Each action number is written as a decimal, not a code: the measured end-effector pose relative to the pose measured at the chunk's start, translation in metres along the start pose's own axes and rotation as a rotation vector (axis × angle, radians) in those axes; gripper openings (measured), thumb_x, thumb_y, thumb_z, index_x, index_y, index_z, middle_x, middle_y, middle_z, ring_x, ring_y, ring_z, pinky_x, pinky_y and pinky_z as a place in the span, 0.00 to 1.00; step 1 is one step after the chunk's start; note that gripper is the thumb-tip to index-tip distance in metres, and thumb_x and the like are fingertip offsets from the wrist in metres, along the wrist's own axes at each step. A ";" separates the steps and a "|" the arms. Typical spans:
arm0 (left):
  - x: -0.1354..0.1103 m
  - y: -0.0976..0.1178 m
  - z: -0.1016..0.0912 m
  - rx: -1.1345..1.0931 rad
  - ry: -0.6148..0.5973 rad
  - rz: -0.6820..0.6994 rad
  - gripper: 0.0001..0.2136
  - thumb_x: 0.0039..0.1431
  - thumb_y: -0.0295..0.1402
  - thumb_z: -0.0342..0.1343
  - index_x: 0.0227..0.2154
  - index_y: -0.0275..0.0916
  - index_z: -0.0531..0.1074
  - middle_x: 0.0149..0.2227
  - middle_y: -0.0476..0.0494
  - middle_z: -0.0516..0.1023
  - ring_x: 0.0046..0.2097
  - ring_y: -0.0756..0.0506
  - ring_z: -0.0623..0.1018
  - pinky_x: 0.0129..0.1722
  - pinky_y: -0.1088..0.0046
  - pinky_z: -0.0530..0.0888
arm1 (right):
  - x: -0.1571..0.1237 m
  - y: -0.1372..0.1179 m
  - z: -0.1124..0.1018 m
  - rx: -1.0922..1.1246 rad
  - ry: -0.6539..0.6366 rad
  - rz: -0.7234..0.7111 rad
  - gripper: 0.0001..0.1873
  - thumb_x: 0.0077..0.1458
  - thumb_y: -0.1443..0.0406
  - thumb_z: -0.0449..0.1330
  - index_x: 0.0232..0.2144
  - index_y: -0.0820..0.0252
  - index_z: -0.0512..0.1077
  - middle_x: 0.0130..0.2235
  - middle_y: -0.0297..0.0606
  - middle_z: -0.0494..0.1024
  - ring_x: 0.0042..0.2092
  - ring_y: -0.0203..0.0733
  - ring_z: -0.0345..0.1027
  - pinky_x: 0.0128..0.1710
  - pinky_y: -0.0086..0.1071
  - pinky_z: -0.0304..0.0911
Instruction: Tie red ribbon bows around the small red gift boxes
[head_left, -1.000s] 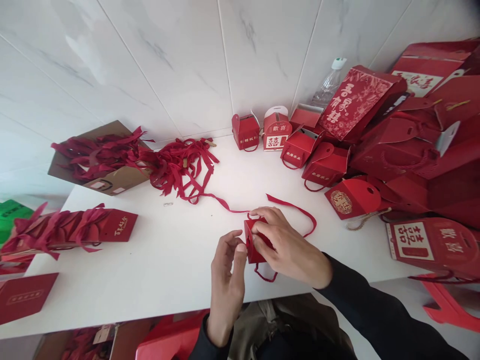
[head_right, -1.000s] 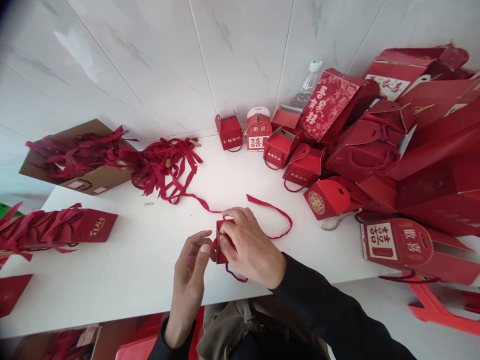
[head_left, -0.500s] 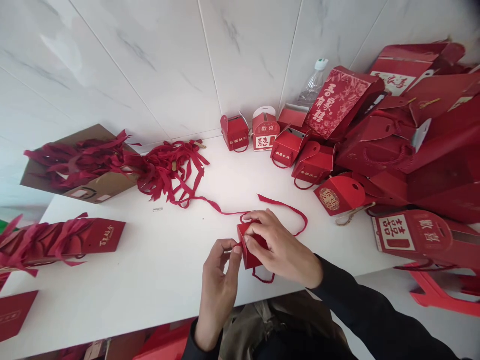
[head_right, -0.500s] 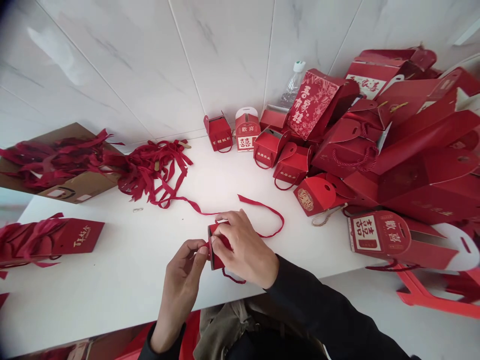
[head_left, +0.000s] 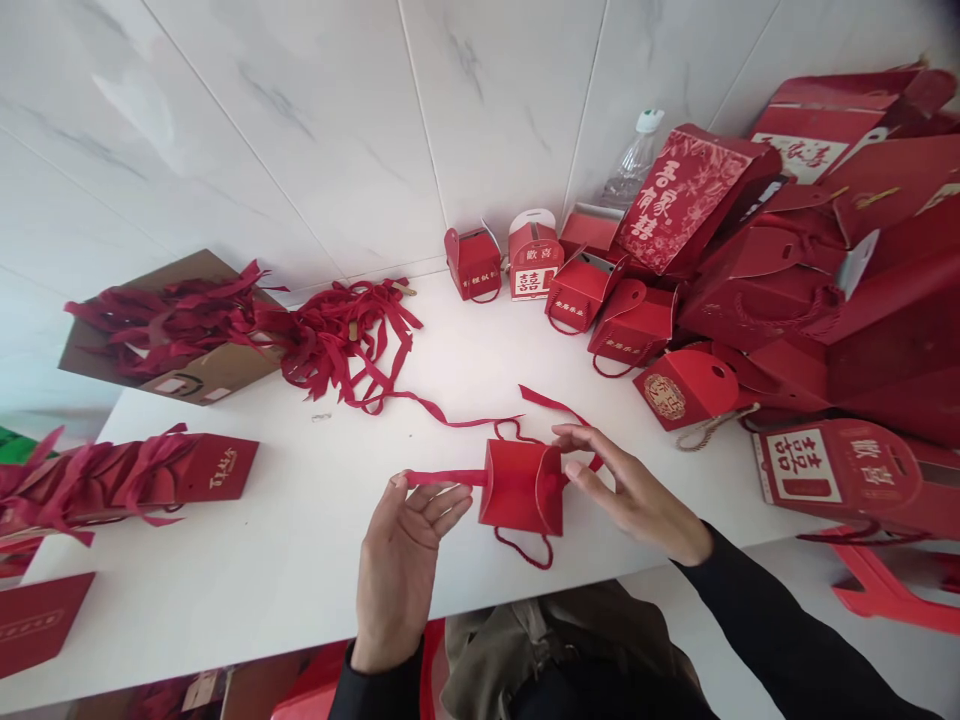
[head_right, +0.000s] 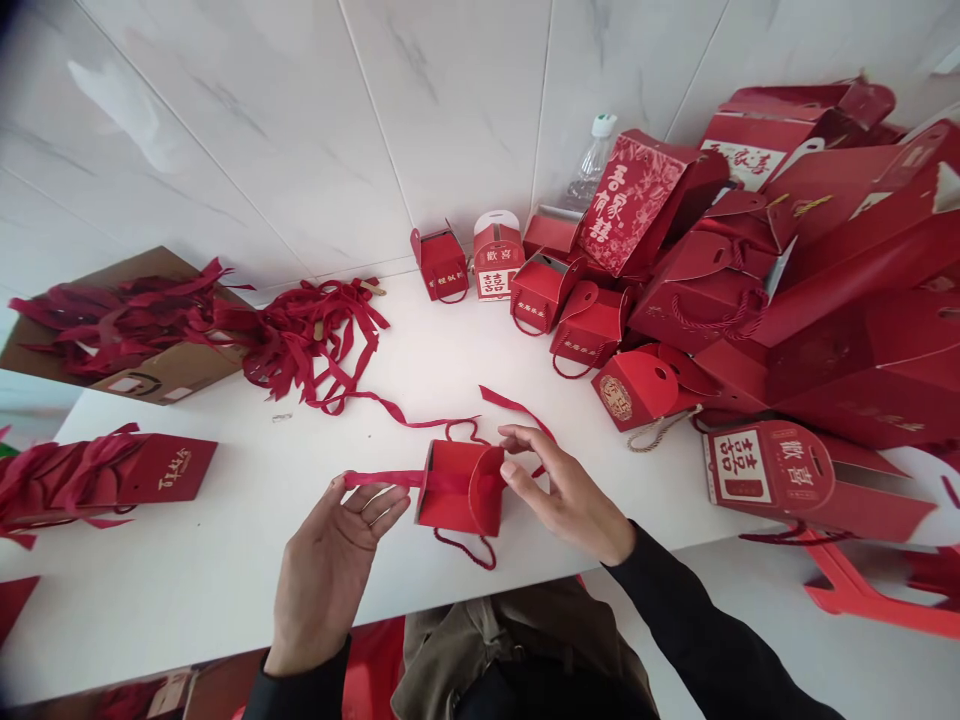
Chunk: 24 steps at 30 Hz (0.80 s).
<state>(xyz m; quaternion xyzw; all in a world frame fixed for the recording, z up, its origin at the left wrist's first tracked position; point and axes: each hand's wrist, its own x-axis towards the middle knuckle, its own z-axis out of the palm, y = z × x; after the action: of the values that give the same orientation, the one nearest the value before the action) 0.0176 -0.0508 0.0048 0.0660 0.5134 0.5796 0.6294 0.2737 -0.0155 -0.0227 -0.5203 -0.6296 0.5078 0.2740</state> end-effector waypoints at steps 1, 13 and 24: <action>0.002 0.001 -0.001 -0.039 0.016 -0.007 0.05 0.58 0.33 0.60 0.31 0.39 0.70 0.31 0.43 0.83 0.37 0.40 0.85 0.45 0.58 0.81 | -0.001 0.003 -0.003 -0.006 -0.027 -0.002 0.26 0.67 0.49 0.54 0.60 0.54 0.62 0.54 0.44 0.73 0.57 0.50 0.68 0.59 0.49 0.63; 0.044 0.011 -0.035 -0.275 0.161 0.217 0.12 0.65 0.21 0.42 0.35 0.36 0.70 0.35 0.43 0.81 0.41 0.51 0.83 0.45 0.75 0.79 | -0.010 0.026 0.008 -0.111 -0.059 -0.127 0.27 0.63 0.55 0.60 0.61 0.52 0.61 0.51 0.42 0.76 0.55 0.50 0.69 0.57 0.46 0.64; -0.005 -0.044 -0.002 0.785 -0.139 0.433 0.12 0.57 0.38 0.64 0.36 0.42 0.66 0.36 0.49 0.69 0.38 0.48 0.70 0.41 0.72 0.70 | -0.009 0.013 0.009 -0.168 0.254 0.068 0.16 0.66 0.54 0.53 0.49 0.55 0.69 0.35 0.38 0.77 0.35 0.46 0.72 0.27 0.34 0.64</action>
<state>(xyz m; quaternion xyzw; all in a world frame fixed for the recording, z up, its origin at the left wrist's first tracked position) 0.0462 -0.0697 -0.0228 0.4442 0.6253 0.4534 0.4540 0.2736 -0.0280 -0.0361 -0.6224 -0.6123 0.3923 0.2896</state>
